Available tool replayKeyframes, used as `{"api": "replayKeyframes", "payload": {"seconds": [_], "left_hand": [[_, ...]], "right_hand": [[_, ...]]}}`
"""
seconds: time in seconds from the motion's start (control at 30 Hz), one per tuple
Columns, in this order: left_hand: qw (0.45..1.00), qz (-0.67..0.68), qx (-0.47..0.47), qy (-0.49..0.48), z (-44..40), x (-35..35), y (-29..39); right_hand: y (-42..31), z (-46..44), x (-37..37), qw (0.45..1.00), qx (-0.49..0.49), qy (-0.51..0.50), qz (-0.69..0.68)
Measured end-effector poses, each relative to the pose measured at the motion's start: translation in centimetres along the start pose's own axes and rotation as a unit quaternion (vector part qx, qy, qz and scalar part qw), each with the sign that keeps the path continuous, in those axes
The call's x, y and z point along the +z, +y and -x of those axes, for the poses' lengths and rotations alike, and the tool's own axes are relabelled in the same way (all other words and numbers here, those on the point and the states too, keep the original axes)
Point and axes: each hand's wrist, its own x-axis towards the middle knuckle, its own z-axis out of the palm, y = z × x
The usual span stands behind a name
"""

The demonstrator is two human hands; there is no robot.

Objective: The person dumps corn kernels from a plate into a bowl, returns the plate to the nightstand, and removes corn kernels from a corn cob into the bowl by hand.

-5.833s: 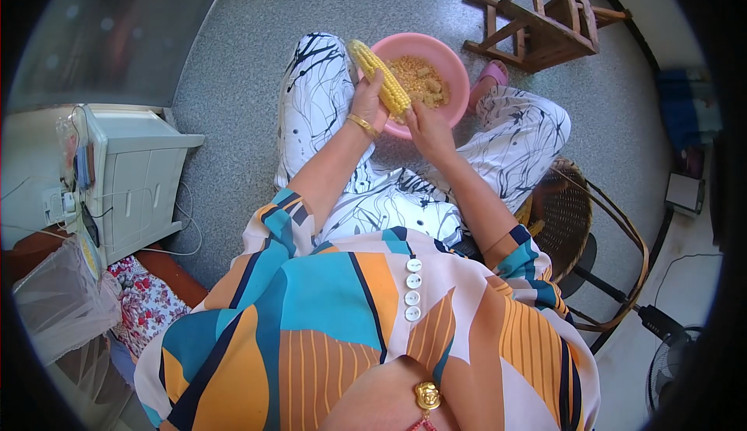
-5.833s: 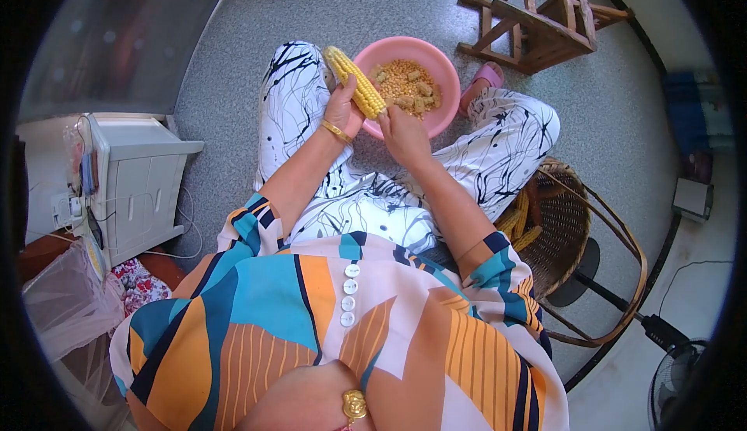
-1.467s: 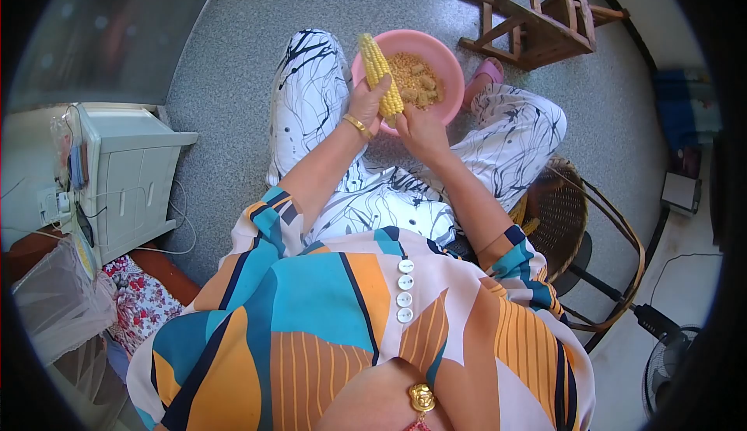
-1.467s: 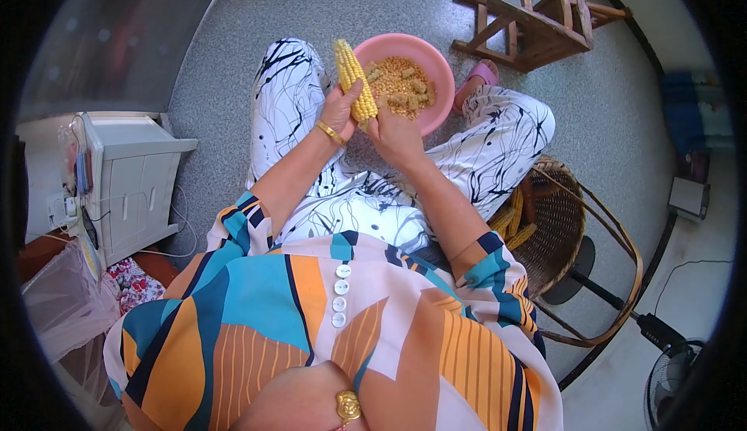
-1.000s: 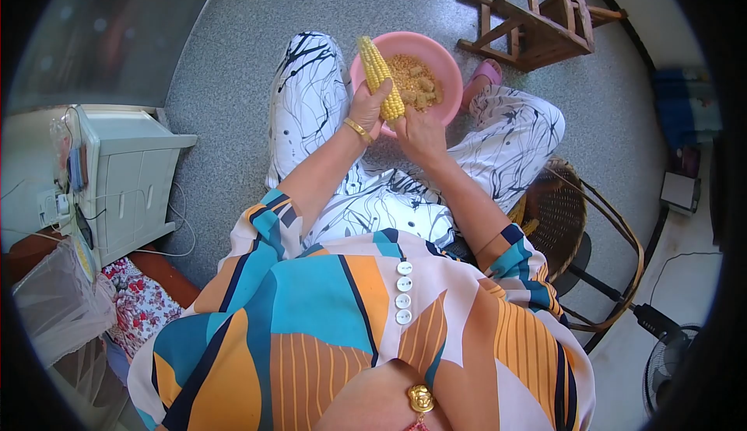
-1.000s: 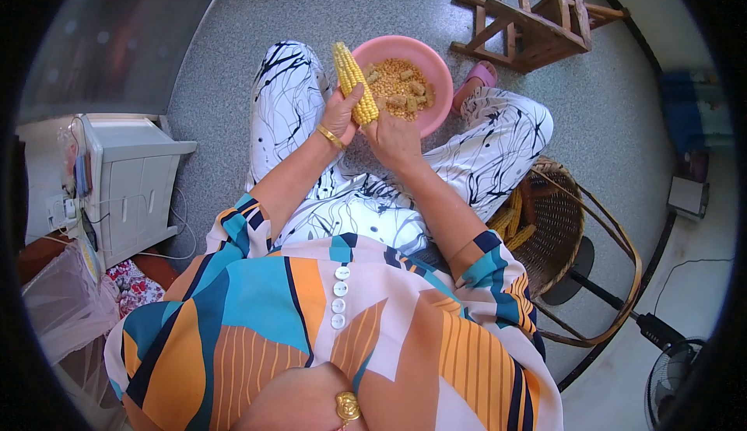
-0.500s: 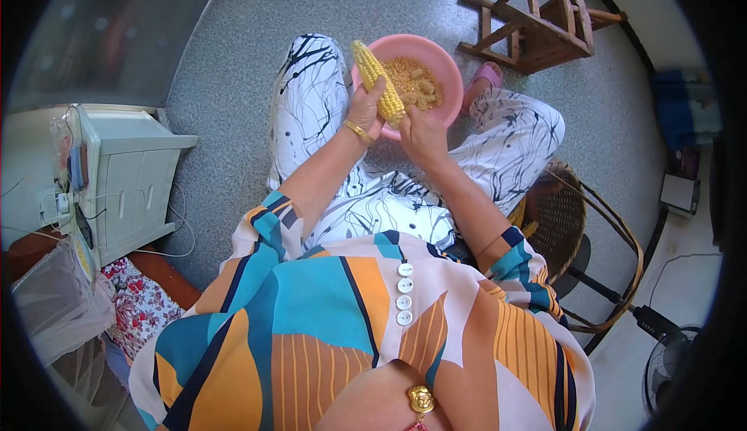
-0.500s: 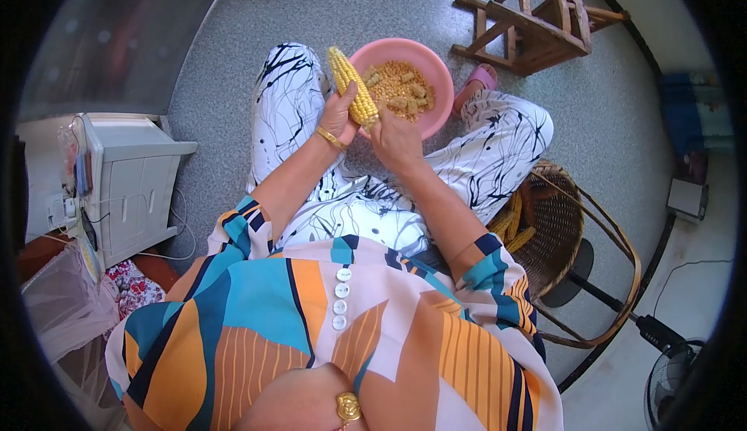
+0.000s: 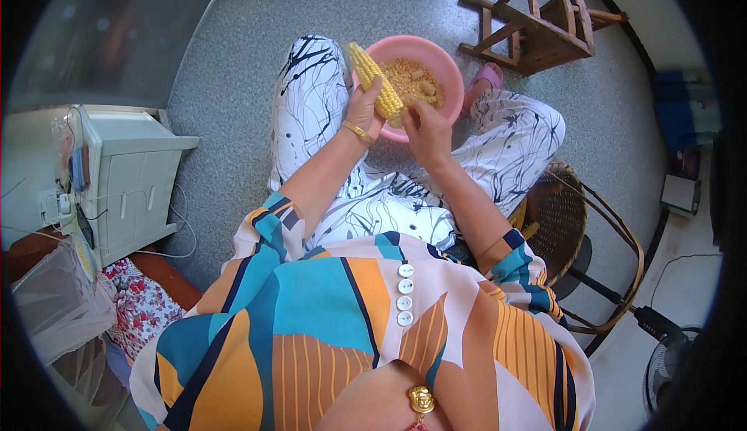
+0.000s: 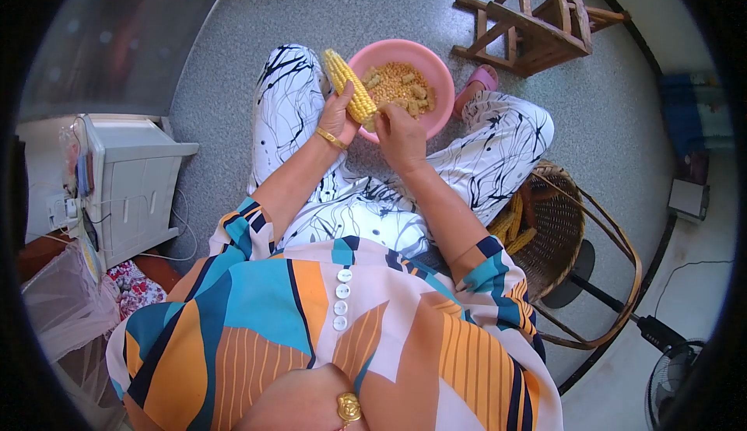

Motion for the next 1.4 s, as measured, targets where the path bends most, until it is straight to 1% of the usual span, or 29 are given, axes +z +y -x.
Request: {"api": "replayKeyframes", "payload": {"seconds": [0.1,0.2,0.3,0.4,0.53,0.7,0.9,1.0,1.1,1.2,1.3,1.4], "left_hand": [[1.000,-0.006,-0.005,0.015,0.0,0.0,0.1],[0.999,0.012,-0.029,0.026,0.1,-0.1,0.2],[0.996,0.047,-0.068,0.029,0.2,0.0,0.4],[0.994,0.060,-0.095,0.021,0.3,0.3,0.6],[0.991,0.073,-0.111,0.022,0.5,0.4,0.7],[0.993,0.056,-0.102,0.018,0.2,-0.2,0.5],[0.994,0.048,-0.099,0.031,0.3,0.2,0.6],[0.994,0.047,-0.100,0.028,0.4,0.2,0.6],[0.994,0.045,-0.102,0.019,0.3,0.1,0.6],[0.993,0.050,-0.104,0.011,0.2,-0.1,0.5],[0.994,0.048,-0.098,0.009,0.1,-0.3,0.3],[0.996,0.034,-0.078,0.002,-0.2,-0.6,0.0]], "right_hand": [[0.4,-0.2,0.0,0.995,0.011,0.011,-0.095],[0.8,-0.3,0.2,0.972,0.044,0.003,-0.232],[0.6,-0.5,-0.2,0.916,0.145,-0.032,-0.372],[0.8,-0.6,-0.3,0.875,0.152,-0.023,-0.459],[0.7,-0.8,-0.5,0.859,0.170,-0.024,-0.482],[0.5,-0.9,-0.6,0.845,0.202,-0.010,-0.495],[1.9,-1.0,-0.4,0.842,0.259,0.047,-0.471],[2.2,-1.2,-0.5,0.825,0.286,0.057,-0.484],[2.1,-1.3,-0.4,0.829,0.285,0.063,-0.477],[2.4,-1.1,-0.3,0.854,0.269,0.012,-0.445],[2.1,-0.9,0.0,0.876,0.258,-0.062,-0.403],[1.6,-0.6,0.4,0.905,0.250,-0.107,-0.327]]}}
